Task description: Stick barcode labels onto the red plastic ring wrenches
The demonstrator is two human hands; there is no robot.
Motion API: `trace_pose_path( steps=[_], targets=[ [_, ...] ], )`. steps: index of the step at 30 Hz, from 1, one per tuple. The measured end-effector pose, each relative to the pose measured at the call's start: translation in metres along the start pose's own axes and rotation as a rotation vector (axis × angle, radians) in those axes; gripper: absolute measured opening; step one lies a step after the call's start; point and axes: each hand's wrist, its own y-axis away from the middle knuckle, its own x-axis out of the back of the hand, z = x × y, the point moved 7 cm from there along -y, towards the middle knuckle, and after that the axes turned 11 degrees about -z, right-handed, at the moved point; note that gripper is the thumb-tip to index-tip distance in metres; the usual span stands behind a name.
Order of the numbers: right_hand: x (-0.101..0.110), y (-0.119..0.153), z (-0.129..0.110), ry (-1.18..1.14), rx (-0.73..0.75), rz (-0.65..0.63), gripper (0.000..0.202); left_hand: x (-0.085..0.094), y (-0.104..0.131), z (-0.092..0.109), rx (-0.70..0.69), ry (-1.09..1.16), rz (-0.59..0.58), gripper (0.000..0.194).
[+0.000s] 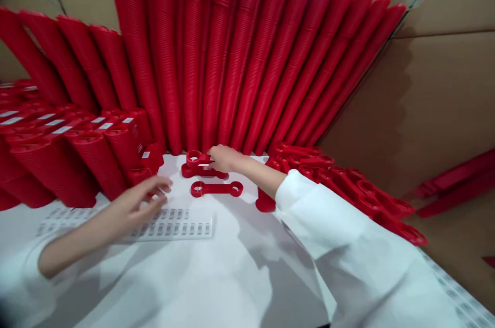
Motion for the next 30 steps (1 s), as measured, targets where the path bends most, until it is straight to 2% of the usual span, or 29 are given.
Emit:
trace_pose_path(
  steps=[1, 4, 7, 13, 17, 25, 27, 30],
  targets=[
    [-0.002, -0.010, 0.002, 0.024, 0.024, -0.010, 0.022, -0.006, 0.008, 0.003, -0.050, -0.095, -0.027, 0.033],
    [-0.012, -0.034, 0.006, 0.045, 0.049, -0.068, 0.009, -0.018, 0.029, 0.013, -0.219, -0.318, -0.058, 0.029],
    [-0.018, -0.048, 0.003, 0.063, 0.065, -0.115, 0.006, -0.028, 0.039, 0.017, -0.320, -0.409, -0.106, 0.031],
    [-0.021, -0.055, -0.002, 0.112, 0.071, -0.190, 0.004, -0.046, 0.042, 0.023, -0.455, -0.521, -0.217, 0.036],
    [-0.019, -0.056, -0.006, 0.124, 0.106, -0.193, 0.004, -0.062, 0.041, 0.022, -0.455, -0.597, -0.316, 0.028],
    [-0.025, -0.063, -0.002, 0.132, 0.121, -0.226, 0.014, -0.080, 0.036, 0.038, -0.563, -0.642, -0.296, 0.013],
    [-0.018, -0.059, -0.001, 0.109, 0.120, -0.192, 0.023, -0.081, 0.036, 0.042, -0.577, -0.662, -0.292, 0.012],
    [0.005, -0.035, -0.010, 0.049, 0.192, 0.029, 0.030, -0.078, 0.037, 0.041, -0.505, -0.675, -0.315, 0.015]
  ],
)
